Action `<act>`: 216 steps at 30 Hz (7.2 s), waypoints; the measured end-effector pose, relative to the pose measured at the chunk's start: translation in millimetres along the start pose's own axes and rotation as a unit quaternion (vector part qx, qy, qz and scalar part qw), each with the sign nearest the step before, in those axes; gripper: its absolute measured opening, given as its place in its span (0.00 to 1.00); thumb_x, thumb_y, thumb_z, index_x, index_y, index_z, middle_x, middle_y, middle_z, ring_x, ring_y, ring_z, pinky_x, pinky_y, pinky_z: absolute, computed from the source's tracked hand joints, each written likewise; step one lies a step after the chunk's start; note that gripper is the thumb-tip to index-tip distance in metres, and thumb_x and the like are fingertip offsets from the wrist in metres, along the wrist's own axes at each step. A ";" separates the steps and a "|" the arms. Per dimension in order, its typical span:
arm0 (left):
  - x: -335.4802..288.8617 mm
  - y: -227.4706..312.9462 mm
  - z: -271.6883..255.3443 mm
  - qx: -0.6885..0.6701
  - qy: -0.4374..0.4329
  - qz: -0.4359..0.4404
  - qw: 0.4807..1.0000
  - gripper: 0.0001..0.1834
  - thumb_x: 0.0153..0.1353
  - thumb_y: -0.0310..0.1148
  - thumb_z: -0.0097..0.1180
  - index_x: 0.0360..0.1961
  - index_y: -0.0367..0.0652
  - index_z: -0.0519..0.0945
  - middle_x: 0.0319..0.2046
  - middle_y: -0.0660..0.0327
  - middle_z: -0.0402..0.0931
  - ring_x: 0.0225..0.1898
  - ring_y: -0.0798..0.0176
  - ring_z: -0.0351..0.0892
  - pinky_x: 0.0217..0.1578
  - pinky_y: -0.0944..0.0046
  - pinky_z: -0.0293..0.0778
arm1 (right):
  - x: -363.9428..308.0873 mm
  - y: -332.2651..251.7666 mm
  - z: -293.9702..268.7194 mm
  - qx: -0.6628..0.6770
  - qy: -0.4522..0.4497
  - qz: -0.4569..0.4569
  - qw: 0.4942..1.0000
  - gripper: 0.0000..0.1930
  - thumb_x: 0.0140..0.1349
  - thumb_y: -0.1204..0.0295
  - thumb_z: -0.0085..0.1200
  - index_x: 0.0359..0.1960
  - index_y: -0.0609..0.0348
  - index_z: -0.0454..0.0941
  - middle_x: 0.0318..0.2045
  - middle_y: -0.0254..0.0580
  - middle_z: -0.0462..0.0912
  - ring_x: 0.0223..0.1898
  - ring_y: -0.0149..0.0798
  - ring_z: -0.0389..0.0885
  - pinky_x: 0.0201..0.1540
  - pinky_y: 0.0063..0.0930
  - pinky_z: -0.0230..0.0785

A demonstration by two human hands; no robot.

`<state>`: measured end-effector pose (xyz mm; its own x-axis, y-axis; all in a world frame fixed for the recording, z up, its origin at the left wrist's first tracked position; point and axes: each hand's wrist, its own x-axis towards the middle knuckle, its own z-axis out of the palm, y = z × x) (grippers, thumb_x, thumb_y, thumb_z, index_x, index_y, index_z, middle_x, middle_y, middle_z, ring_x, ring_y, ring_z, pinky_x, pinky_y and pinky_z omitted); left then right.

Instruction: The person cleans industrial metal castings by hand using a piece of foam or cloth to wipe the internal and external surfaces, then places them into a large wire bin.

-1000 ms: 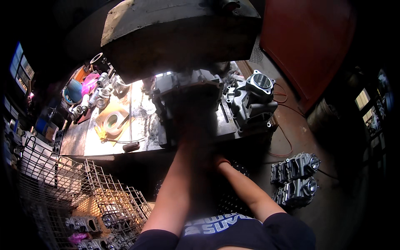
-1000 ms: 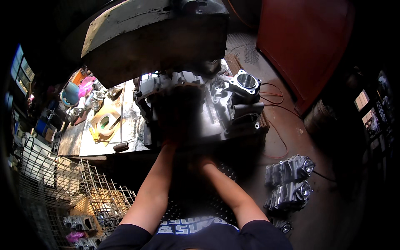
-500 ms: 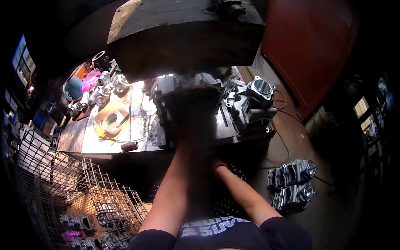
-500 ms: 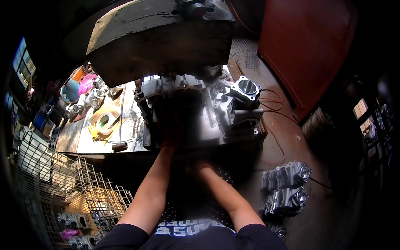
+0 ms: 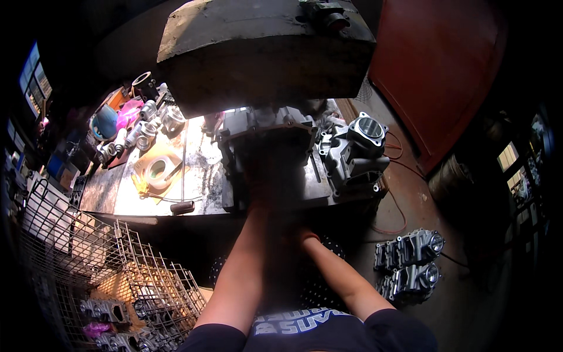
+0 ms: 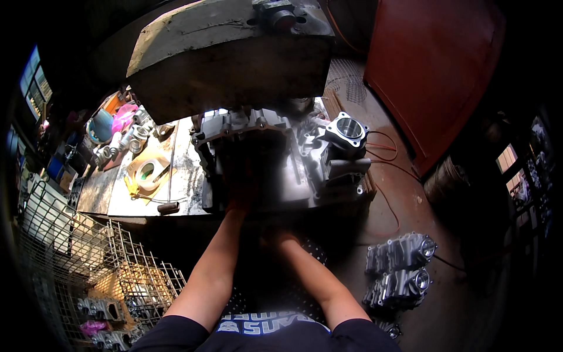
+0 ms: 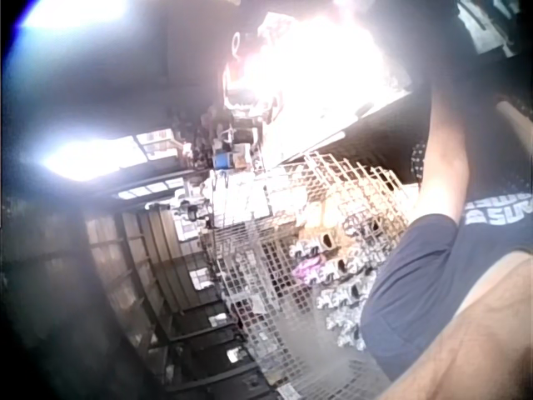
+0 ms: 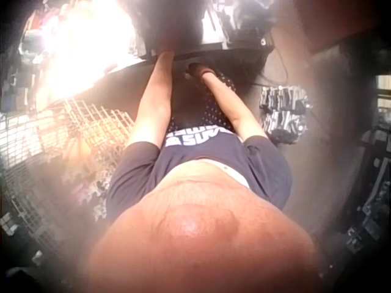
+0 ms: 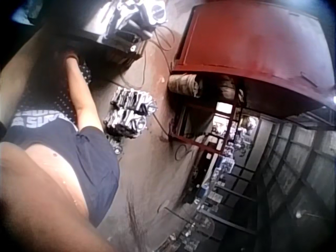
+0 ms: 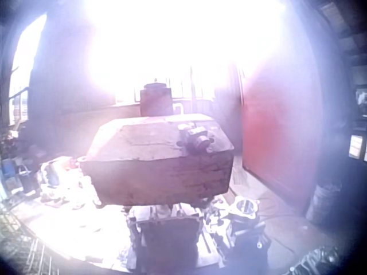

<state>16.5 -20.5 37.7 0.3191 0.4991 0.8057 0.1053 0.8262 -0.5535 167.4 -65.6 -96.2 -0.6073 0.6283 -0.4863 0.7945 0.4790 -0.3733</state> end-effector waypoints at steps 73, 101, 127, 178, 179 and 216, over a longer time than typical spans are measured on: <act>-27.6 45.1 -5.5 -0.718 -0.272 -0.053 0.638 0.26 0.61 0.40 0.44 0.61 0.45 0.64 0.58 0.48 0.63 0.61 0.44 0.58 0.63 0.46 0.49 | 45.2 28.5 -106.7 -0.014 0.676 0.091 0.731 0.13 0.52 0.68 0.53 0.34 0.63 0.70 0.25 0.53 0.73 0.26 0.52 0.75 0.29 0.42 0.70; -46.3 61.7 4.9 -0.739 -0.237 -0.051 0.629 0.27 0.61 0.35 0.41 0.63 0.46 0.61 0.60 0.50 0.61 0.65 0.45 0.53 0.66 0.45 0.42 | 38.6 23.5 -111.1 -0.037 0.671 0.057 0.739 0.08 0.50 0.73 0.50 0.30 0.63 0.68 0.22 0.52 0.70 0.24 0.51 0.73 0.26 0.41 0.68; -42.8 58.3 -1.1 -0.698 -0.243 -0.041 0.672 0.29 0.61 0.40 0.43 0.64 0.51 0.60 0.63 0.55 0.57 0.67 0.48 0.49 0.66 0.46 0.42 | 30.1 19.5 -117.8 -0.072 0.706 0.041 0.703 0.05 0.50 0.74 0.49 0.26 0.60 0.68 0.19 0.48 0.69 0.20 0.48 0.72 0.22 0.38 0.68; 20.1 -39.8 97.6 -0.895 -0.255 -0.324 -0.170 0.14 0.57 0.33 0.54 0.42 0.37 0.77 0.36 0.62 0.79 0.37 0.67 0.76 0.39 0.67 0.71 | -18.7 19.7 -112.9 0.147 0.596 -0.023 0.789 0.21 0.58 0.66 0.47 0.52 0.62 0.69 0.42 0.45 0.76 0.42 0.42 0.76 0.44 0.30 0.69; 25.8 -65.2 80.5 -0.908 -0.275 -0.301 -0.100 0.14 0.57 0.33 0.54 0.42 0.36 0.77 0.36 0.61 0.79 0.38 0.66 0.76 0.40 0.67 0.71 | -34.4 27.4 -100.2 0.117 0.579 0.003 0.807 0.22 0.61 0.61 0.46 0.52 0.62 0.69 0.46 0.40 0.75 0.46 0.39 0.75 0.48 0.28 0.67; -19.5 -149.4 -99.4 -0.914 -0.111 0.144 0.363 0.23 0.56 0.26 0.55 0.55 0.38 0.71 0.48 0.53 0.76 0.49 0.58 0.76 0.49 0.63 0.71 | -591.2 235.6 253.0 0.402 0.327 0.617 0.592 0.25 0.44 0.81 0.58 0.49 0.64 0.73 0.38 0.43 0.80 0.36 0.37 0.78 0.38 0.29 0.70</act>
<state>88.2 -179.6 83.7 0.5014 0.6730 0.5437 0.6123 -0.7200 0.3265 713.2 -479.3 -96.5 0.7745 0.4243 -0.4691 0.2157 -0.8743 -0.4348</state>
